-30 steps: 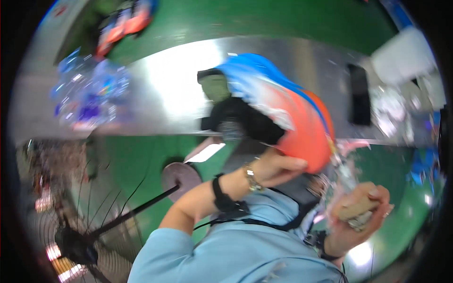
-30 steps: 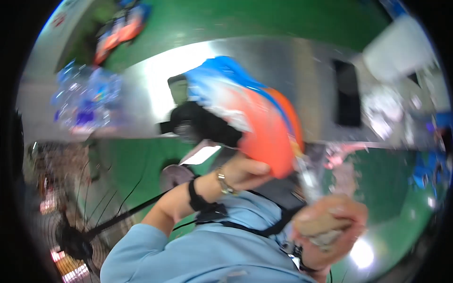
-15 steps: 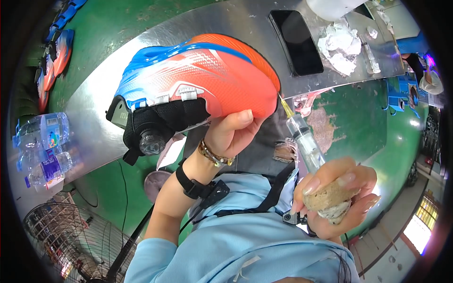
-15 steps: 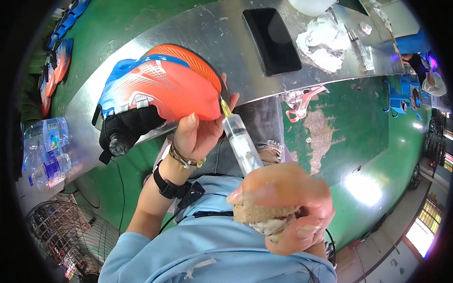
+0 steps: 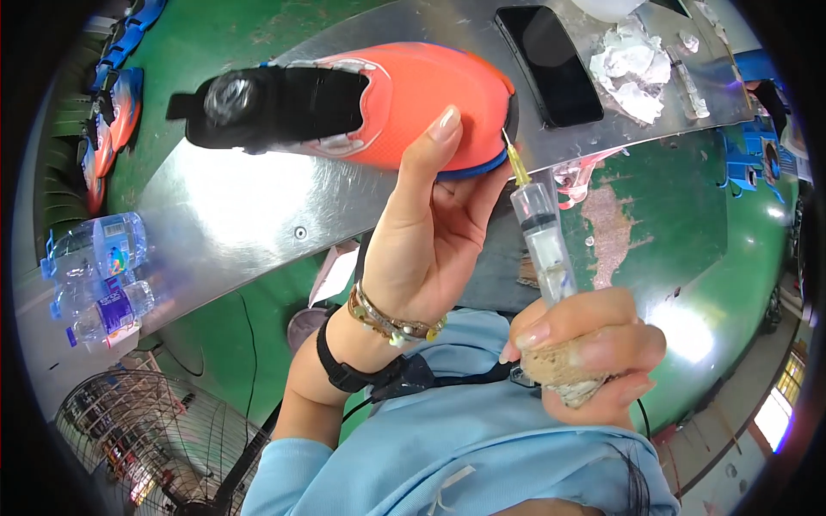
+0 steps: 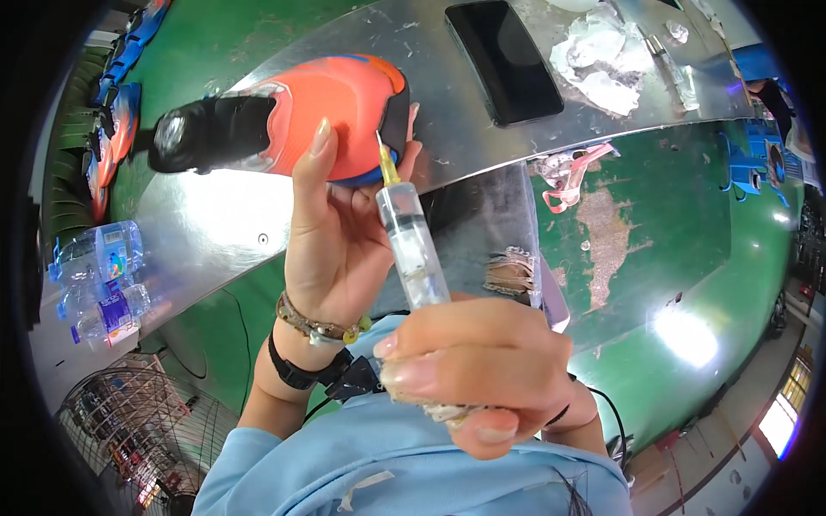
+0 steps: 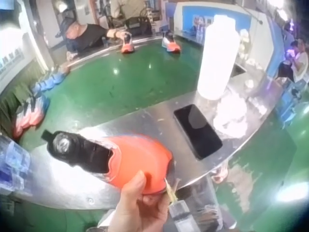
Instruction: Applying a liquid adhesive or treatment to the seams of athletic shoes using a syringe.
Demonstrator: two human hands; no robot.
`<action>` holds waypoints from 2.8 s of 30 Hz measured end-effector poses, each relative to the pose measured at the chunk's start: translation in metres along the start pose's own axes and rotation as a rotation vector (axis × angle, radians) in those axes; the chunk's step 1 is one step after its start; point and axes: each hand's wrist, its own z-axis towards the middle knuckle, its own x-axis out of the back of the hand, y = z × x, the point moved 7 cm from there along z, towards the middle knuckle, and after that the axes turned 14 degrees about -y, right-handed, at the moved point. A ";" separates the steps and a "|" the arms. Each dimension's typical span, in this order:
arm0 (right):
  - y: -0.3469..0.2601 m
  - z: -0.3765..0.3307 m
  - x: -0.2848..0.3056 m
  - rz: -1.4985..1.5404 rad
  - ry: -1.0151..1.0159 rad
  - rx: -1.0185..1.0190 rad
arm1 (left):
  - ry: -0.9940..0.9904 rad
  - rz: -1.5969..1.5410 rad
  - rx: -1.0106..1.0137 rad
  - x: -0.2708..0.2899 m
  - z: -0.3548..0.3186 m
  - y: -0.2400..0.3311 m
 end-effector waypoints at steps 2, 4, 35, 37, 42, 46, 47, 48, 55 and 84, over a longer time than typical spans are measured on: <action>0.004 -0.002 -0.002 -0.018 0.011 0.096 | 0.032 -0.034 0.063 -0.003 -0.002 0.000; 0.004 -0.004 -0.001 -0.036 0.022 0.193 | 0.045 -0.023 0.051 -0.002 -0.005 0.002; 0.028 -0.035 0.140 -0.667 0.700 -0.086 | 0.574 1.835 -0.125 0.118 -0.059 0.264; 0.048 -0.030 0.175 -0.599 0.837 -0.120 | 0.384 2.378 -0.081 0.106 -0.087 0.226; 0.055 0.015 0.189 -0.531 0.940 -0.097 | 0.455 2.508 -0.355 0.099 -0.113 0.216; 0.063 0.023 0.160 -0.586 0.905 0.012 | 0.486 2.498 -0.383 0.101 -0.120 0.218; 0.067 0.022 0.161 -0.574 0.901 0.022 | 0.499 2.503 -0.398 0.102 -0.120 0.218; 0.071 0.017 0.167 -0.556 0.897 0.001 | 0.485 2.498 -0.404 0.103 -0.118 0.218; 0.055 0.034 0.120 -0.428 0.767 0.054 | 0.509 2.519 -0.443 0.105 -0.123 0.216; 0.129 0.061 -0.016 -0.344 -0.248 -0.122 | 0.499 2.449 -0.505 0.099 -0.125 0.214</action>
